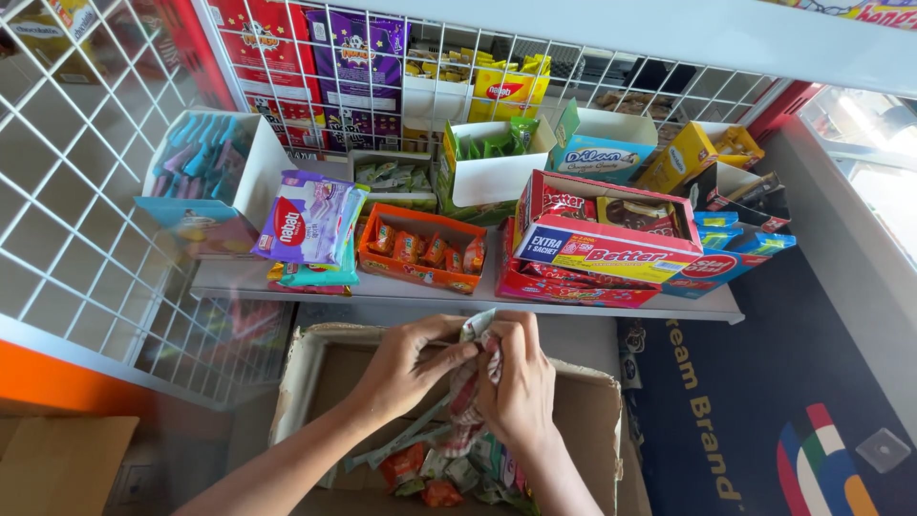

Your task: Sorting and stocking snack packages from a cardboard box onto display shelves.

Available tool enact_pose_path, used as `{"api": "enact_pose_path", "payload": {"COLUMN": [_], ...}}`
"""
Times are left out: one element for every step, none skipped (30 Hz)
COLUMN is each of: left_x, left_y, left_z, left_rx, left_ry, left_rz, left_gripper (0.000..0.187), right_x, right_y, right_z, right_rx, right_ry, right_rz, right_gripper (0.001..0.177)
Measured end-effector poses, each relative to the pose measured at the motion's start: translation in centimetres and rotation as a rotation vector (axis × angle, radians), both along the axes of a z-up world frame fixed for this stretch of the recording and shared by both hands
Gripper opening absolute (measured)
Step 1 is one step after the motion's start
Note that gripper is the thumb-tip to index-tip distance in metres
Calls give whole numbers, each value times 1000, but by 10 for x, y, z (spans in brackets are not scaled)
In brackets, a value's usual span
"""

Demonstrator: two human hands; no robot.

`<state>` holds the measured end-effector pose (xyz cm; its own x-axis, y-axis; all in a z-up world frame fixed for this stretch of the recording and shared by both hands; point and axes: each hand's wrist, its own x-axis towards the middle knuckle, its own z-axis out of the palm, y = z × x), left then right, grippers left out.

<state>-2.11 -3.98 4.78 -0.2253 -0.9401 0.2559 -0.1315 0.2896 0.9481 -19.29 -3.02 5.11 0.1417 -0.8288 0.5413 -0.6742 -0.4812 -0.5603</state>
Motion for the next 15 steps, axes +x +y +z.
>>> {"api": "enact_pose_path", "payload": {"left_x": [1,3,2,2,1,2,3,4,9,14,19,25,30,35,40], "left_y": [-1,0,-1,-1,0,-3,-6,-10,-15,-21,-28,-37,-47,-57,-69], "left_z": [0,-1,-3,-6,-8,-8,-9,-9,-14,-18,-22,-21,-21,-20,-13], "left_rx": [-7,-10,-7,12,30,28,5,-18,-19,-56,-93,-91,-129,-167,-166], "left_ry": [0,-1,-1,75,151,152,72,-7,-7,14,36,38,-15,-69,-67], "left_rz": [-29,-54,-51,-84,-116,-112,-82,-53,-52,-15,21,20,104,185,182], "left_gripper": [35,35,35,34,33,33,32,30,30,29,27,27,26,26,26], "right_x": [0,1,-1,-3,-5,-7,-10,-13,-13,-14,-14,-14,-14,-14,-12], "right_y": [0,2,0,-2,-4,-7,-9,-12,-13,-14,-15,-16,-17,-18,-20], "right_z": [1,1,1,1,2,3,4,5,11,18,24,24,24,24,13], "right_rx": [-22,-40,-36,-20,-5,-5,48,101,100,183,266,268,419,571,572], "right_ry": [-39,-77,-78,-102,-126,-125,-64,-2,-2,90,182,185,280,374,375], "right_rz": [16,37,40,5,-30,-27,-69,-113,-112,-116,-120,-122,-111,-104,-108], "right_gripper": [22,24,24,22,19,19,23,26,26,34,42,42,55,68,68]}}
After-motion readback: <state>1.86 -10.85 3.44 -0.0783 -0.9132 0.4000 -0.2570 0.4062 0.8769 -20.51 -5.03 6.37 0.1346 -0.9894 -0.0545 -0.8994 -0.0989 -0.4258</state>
